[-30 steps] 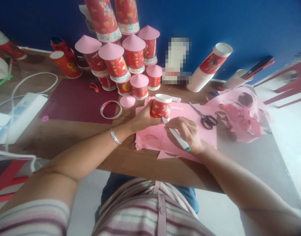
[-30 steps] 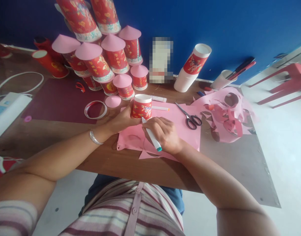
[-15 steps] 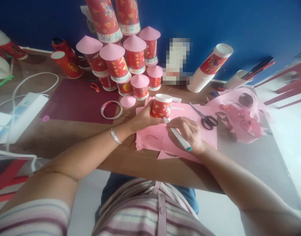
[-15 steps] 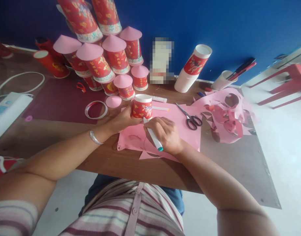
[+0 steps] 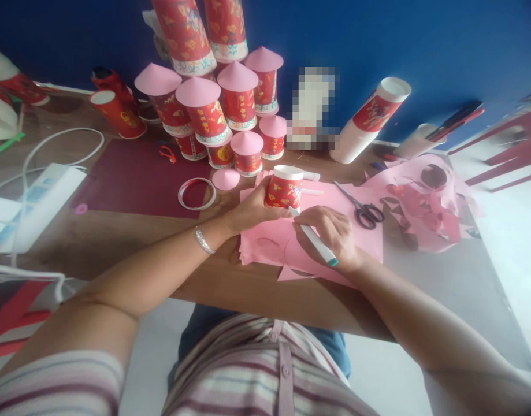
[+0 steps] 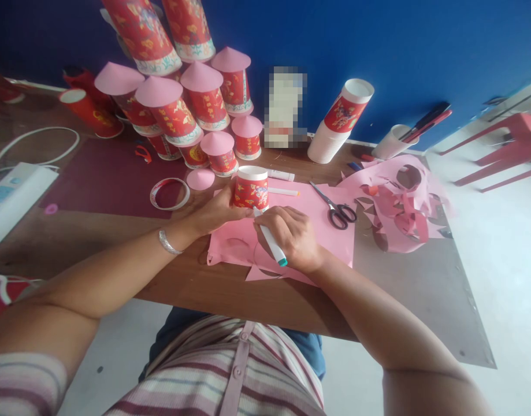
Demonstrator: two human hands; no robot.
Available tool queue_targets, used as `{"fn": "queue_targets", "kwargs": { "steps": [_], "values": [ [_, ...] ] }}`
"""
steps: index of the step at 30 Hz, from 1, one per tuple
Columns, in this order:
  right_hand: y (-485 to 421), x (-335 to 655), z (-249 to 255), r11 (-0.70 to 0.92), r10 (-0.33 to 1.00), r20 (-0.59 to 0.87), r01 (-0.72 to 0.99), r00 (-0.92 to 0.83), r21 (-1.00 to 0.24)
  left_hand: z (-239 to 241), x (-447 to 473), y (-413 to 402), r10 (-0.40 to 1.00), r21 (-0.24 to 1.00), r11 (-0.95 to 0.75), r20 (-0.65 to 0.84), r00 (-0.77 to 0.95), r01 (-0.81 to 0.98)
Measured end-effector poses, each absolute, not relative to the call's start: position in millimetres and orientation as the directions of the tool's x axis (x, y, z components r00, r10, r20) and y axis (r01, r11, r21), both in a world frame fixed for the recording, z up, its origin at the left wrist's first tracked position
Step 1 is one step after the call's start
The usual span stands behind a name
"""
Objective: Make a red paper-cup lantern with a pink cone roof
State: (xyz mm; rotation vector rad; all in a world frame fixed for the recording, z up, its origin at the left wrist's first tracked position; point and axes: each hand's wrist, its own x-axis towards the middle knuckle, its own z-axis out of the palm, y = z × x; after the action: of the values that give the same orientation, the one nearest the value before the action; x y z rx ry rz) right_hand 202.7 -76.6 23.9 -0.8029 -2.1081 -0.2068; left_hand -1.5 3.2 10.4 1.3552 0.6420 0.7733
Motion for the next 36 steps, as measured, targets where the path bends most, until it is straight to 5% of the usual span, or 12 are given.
{"fn": "queue_targets", "kwargs": {
  "steps": [36],
  "values": [
    [-76.5, 202.1, 22.7, 0.778, 0.475, 0.775, 0.61, -0.417, -0.149, 13.7, -1.4, 1.4, 0.807, 0.992, 0.057, 0.019, 0.59, -0.11]
  ]
}}
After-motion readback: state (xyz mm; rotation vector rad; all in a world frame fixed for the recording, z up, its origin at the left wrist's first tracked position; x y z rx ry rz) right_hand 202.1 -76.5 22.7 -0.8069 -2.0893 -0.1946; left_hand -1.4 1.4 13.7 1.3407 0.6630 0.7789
